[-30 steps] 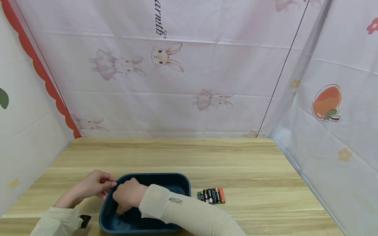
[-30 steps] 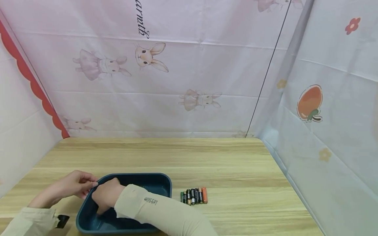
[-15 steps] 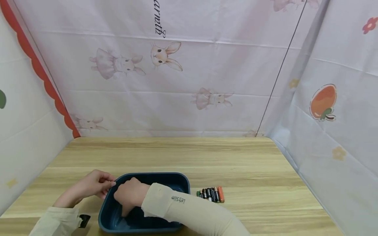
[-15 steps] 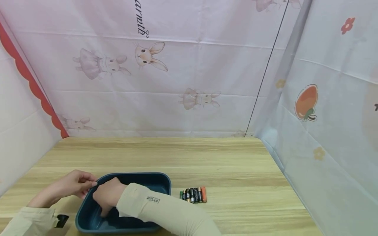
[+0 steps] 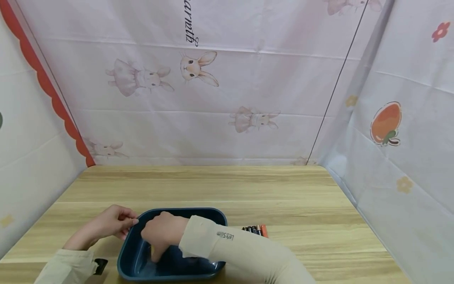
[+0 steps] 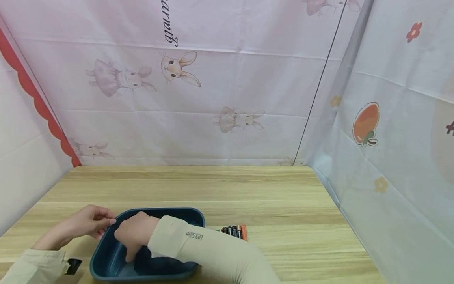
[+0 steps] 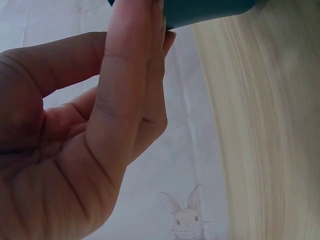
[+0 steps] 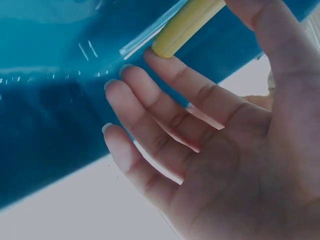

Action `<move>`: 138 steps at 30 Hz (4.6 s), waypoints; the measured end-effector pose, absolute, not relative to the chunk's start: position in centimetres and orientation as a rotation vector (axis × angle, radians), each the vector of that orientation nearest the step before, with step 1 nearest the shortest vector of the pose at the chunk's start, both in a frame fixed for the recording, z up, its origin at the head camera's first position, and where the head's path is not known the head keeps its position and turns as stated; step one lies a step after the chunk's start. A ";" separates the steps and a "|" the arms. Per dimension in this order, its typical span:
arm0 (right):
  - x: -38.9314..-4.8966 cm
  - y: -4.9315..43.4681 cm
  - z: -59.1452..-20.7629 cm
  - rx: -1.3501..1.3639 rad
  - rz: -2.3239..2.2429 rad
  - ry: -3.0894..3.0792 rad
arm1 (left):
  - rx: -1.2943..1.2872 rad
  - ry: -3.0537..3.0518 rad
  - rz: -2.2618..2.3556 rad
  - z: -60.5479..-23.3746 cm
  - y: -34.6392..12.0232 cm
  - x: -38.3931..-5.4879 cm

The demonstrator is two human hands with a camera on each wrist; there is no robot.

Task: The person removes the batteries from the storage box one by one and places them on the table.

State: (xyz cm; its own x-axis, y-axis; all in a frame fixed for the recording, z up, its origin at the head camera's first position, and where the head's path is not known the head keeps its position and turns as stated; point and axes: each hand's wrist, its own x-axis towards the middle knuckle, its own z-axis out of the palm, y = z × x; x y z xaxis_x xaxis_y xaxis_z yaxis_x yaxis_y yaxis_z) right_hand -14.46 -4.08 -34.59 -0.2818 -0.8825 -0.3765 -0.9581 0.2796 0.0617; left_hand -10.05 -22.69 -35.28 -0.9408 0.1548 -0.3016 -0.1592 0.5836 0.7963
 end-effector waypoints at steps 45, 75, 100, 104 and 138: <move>-19.9 11.2 -31.6 -1.779 0.180 2.615 | -0.054 2.533 1.251 -34.9 -22.4 -10.0; -22.5 18.9 -32.2 -1.612 -0.186 2.710 | -0.049 2.528 1.257 -35.1 -22.5 -10.1; -23.4 24.4 -34.4 -1.405 -0.269 2.742 | -0.090 2.543 1.241 -34.9 -22.3 -9.8; -23.4 25.5 -34.8 -1.354 -0.276 2.726 | -0.103 2.539 1.238 -34.9 -22.3 -9.9; -22.6 26.6 -38.2 -1.313 -0.272 2.610 | -0.084 2.533 1.246 -34.8 -22.3 -10.1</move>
State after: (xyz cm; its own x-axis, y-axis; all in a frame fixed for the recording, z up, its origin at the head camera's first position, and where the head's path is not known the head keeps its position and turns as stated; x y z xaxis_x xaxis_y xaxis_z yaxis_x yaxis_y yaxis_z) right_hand -22.59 26.59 -38.21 -0.5821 -0.8068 -0.1012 -0.7686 0.5866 -0.2552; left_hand -10.07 -22.33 -34.76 -0.9482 0.0857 -0.3058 -0.1900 0.6184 0.7625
